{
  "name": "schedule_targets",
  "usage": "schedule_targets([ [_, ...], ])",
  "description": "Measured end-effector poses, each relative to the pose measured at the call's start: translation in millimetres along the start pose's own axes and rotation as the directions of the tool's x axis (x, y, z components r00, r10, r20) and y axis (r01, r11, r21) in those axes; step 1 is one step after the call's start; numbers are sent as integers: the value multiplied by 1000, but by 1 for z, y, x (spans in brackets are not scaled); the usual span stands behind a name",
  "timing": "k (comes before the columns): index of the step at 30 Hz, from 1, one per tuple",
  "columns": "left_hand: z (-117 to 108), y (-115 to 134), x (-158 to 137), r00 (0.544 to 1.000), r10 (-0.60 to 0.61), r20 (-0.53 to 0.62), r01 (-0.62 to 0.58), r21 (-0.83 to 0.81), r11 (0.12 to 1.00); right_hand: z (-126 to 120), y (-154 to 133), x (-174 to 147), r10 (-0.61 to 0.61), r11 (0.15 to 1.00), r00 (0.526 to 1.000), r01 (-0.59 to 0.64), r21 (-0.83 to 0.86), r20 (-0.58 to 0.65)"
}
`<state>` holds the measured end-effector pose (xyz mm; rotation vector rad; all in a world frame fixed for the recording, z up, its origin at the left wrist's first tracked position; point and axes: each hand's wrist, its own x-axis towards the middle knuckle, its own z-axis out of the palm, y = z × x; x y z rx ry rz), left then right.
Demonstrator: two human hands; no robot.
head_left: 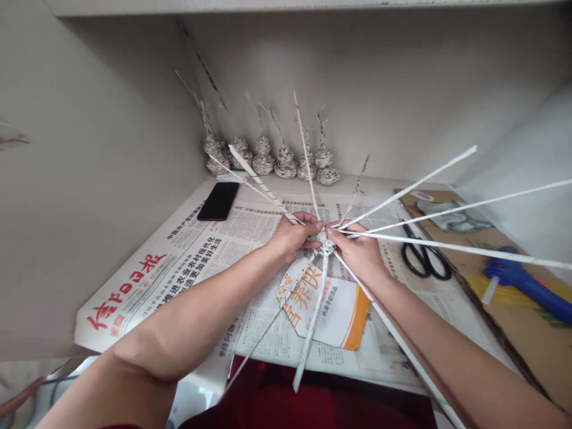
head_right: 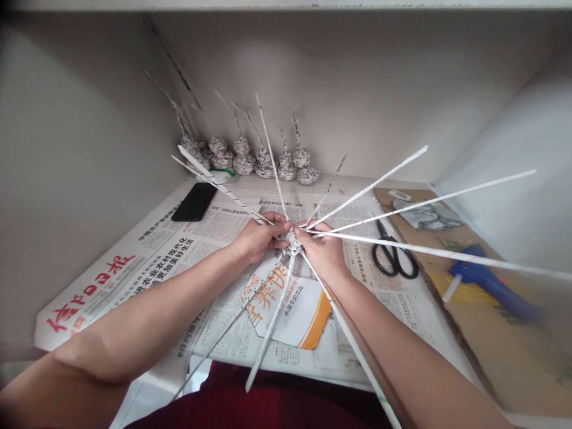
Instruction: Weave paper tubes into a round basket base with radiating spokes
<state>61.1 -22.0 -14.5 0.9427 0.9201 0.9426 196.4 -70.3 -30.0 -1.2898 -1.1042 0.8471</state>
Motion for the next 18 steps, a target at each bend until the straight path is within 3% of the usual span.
schedule_targets([
  [3,-2,2,0,999,-33,39,33,-7,999,-2,-1,2,31,999,999,-31,-11,-15],
  [6,-10,7,0,981,-91,172,89,17,996,-5,-2,4,72,997,997,-72,15,-8],
  [11,-29,13,3,861,-165,481,95,168,981,-15,-8,13,77,996,996,-75,37,-48],
  [13,-33,12,8,874,-132,468,37,207,978,-21,-11,17,101,993,993,-98,62,-56],
  [16,-34,8,17,949,-74,305,7,214,977,-26,-14,20,132,988,991,-129,88,-30],
  [18,-32,5,20,967,-72,246,26,185,982,-27,-15,21,152,982,988,-153,108,20],
])
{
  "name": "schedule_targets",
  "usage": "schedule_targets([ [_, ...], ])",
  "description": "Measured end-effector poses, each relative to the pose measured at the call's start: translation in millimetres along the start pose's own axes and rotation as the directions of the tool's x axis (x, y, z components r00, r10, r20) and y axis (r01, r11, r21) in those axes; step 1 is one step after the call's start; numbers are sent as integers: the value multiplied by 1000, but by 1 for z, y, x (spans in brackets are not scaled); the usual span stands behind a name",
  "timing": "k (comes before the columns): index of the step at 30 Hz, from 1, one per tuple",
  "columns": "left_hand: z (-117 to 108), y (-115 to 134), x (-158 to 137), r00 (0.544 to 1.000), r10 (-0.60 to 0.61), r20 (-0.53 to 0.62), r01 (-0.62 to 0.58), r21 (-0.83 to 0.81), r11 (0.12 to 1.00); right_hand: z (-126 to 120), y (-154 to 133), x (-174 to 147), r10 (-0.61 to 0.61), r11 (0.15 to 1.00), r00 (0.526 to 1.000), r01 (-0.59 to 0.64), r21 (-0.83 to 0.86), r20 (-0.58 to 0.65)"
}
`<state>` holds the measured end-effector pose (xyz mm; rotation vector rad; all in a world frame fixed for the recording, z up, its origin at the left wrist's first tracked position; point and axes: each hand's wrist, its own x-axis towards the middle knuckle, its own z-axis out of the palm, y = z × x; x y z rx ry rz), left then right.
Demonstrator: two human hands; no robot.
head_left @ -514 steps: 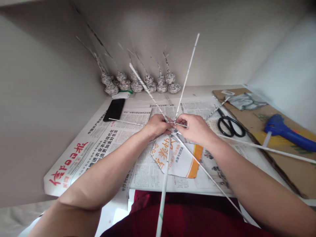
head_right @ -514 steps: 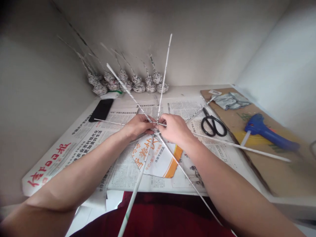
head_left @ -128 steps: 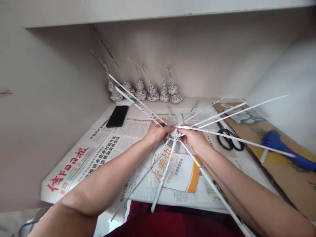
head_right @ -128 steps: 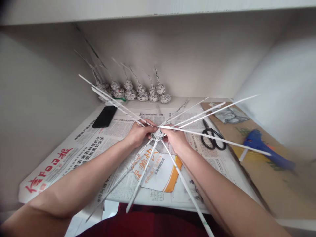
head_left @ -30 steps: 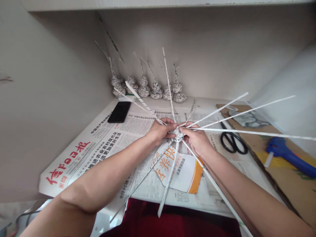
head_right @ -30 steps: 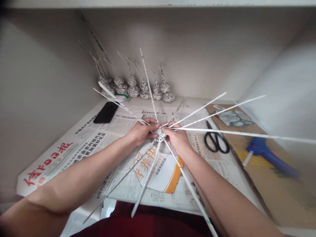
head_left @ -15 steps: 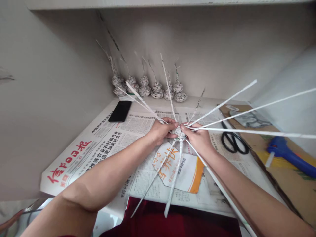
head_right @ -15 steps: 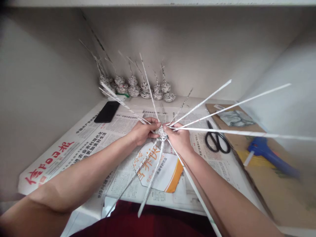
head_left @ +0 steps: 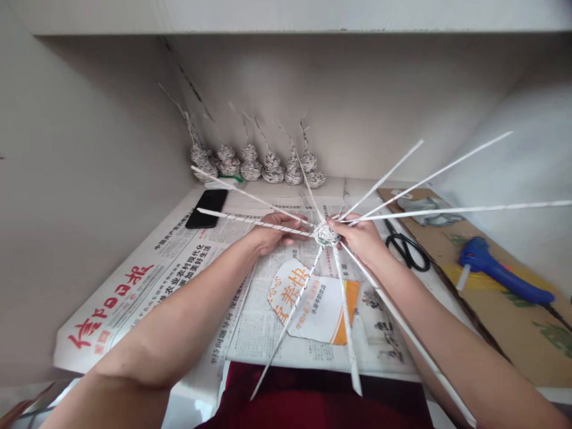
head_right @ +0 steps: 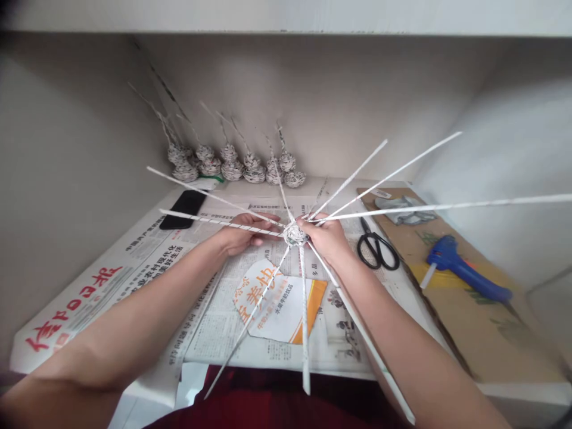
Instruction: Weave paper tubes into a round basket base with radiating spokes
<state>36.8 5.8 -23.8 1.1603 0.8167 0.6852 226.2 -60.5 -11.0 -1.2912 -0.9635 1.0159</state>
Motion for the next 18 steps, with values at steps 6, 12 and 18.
schedule_targets([
  [6,11,-3,-2,986,-1,168,9,-46,999,5,8,-4,46,998,985,-37,-60,167],
  [12,18,-2,-5,987,-63,145,79,-114,990,4,14,-7,-101,931,969,172,-322,225],
  [18,20,2,-10,998,-14,58,22,-127,992,3,4,-9,-28,994,957,57,-91,290],
])
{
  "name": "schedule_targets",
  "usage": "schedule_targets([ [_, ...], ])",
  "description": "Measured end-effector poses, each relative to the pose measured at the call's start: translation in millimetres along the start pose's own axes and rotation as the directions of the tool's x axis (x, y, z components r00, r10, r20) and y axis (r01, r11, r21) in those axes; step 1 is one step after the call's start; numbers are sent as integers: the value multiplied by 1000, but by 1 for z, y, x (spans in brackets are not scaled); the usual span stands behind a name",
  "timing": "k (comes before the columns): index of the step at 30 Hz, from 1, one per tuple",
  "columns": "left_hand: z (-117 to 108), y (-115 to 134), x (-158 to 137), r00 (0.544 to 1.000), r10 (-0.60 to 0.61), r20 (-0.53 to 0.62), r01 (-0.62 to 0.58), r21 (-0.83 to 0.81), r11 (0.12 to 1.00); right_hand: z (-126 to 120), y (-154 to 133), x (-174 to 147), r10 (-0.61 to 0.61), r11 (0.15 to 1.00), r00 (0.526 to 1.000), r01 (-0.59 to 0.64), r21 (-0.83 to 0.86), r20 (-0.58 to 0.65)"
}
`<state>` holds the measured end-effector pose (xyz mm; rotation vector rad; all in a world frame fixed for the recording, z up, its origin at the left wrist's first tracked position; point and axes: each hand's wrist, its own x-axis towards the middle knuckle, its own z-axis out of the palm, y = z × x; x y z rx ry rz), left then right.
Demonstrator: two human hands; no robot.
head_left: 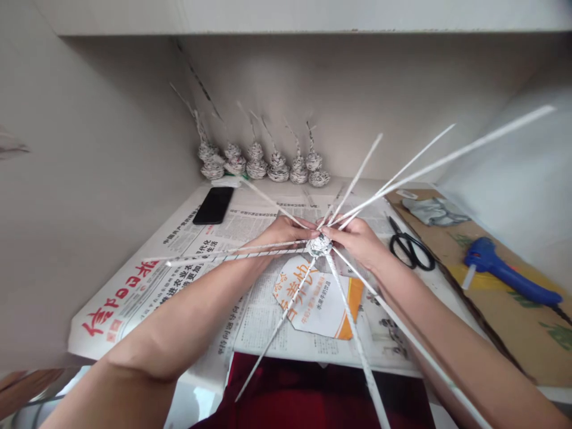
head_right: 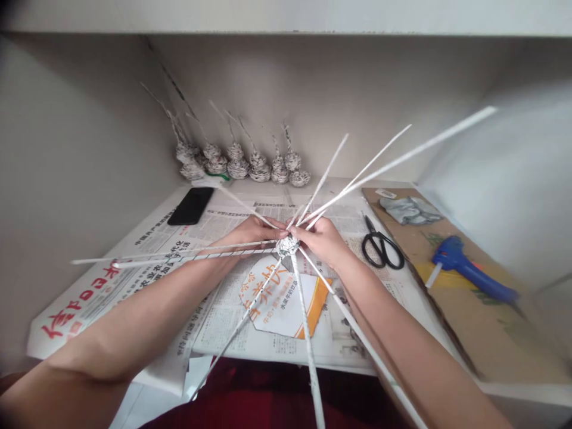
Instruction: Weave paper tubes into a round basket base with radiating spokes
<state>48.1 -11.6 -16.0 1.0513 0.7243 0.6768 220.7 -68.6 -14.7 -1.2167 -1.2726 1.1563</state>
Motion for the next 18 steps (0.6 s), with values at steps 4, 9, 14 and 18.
schedule_targets([
  [4,0,1,-1,999,-27,-30,28,30,999,0,-7,-1,62,998,995,-60,26,-77],
  [9,0,1,1,997,-53,-51,54,20,998,5,-1,-1,169,982,975,-154,112,-142],
  [14,1,1,1,999,-17,-51,19,36,999,10,0,1,96,975,968,-44,218,-231],
  [18,5,4,-1,996,9,-84,-7,20,1000,13,-6,0,80,932,967,14,362,-244],
])
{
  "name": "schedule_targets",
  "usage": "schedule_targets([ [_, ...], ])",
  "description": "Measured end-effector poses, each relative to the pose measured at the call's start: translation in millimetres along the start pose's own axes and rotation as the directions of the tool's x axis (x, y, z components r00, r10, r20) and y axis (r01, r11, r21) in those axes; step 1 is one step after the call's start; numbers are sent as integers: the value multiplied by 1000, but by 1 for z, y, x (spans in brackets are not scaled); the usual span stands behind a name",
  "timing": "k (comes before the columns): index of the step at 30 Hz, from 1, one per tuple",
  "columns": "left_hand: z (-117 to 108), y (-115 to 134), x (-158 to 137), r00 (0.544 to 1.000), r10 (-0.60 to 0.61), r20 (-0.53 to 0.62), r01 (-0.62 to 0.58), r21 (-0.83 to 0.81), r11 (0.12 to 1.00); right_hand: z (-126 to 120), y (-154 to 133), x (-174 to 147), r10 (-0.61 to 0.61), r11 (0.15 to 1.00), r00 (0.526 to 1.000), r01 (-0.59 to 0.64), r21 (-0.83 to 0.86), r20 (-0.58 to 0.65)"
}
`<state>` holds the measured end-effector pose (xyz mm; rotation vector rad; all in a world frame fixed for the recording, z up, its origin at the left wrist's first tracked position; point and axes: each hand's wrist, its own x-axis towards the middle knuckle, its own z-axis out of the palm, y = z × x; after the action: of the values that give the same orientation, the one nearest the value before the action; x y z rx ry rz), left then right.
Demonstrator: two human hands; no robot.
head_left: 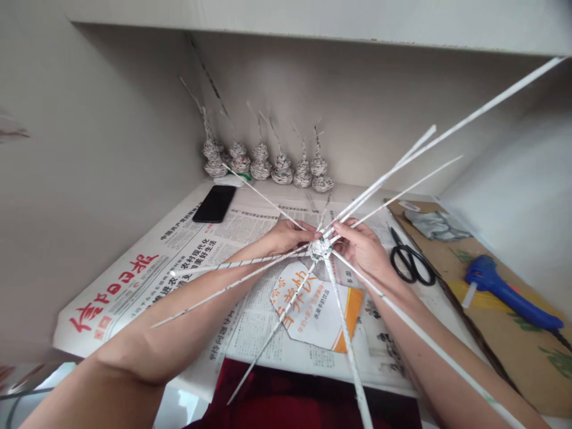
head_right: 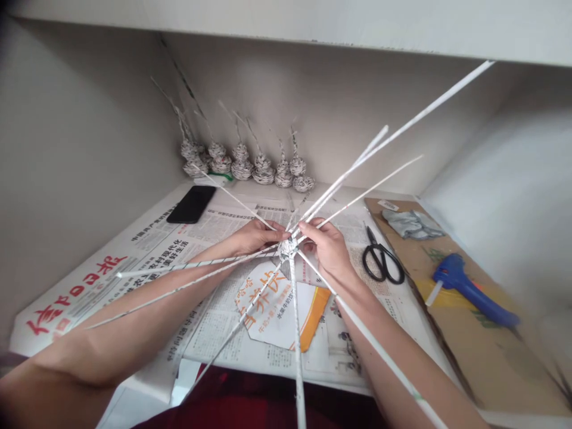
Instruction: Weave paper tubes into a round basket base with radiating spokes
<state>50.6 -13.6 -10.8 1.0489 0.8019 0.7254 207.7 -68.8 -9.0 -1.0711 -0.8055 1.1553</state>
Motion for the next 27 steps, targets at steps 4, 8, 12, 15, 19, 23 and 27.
schedule_targets([
  [4,1,1,-1,999,12,-36,-11,10,1000,0,0,-2,-40,994,997,47,-103,69],
  [8,0,1,-1,1000,6,-26,-6,12,1000,-3,5,-2,-21,984,995,37,-173,96],
  [12,-1,1,-1,999,6,-31,-4,58,998,-1,6,-4,-37,973,991,65,-221,127],
  [15,-1,1,-2,999,-5,-34,9,94,996,2,6,-6,-25,972,989,58,-228,142],
  [19,-2,0,-1,1000,-8,0,8,65,998,-1,10,-2,-13,984,996,28,-177,84],
  [23,-5,-1,2,1000,26,12,-26,50,998,-4,13,0,-20,970,999,27,-242,33],
  [27,-5,-2,3,999,23,-26,-23,13,1000,0,13,-5,-5,917,1000,3,-398,-4],
])
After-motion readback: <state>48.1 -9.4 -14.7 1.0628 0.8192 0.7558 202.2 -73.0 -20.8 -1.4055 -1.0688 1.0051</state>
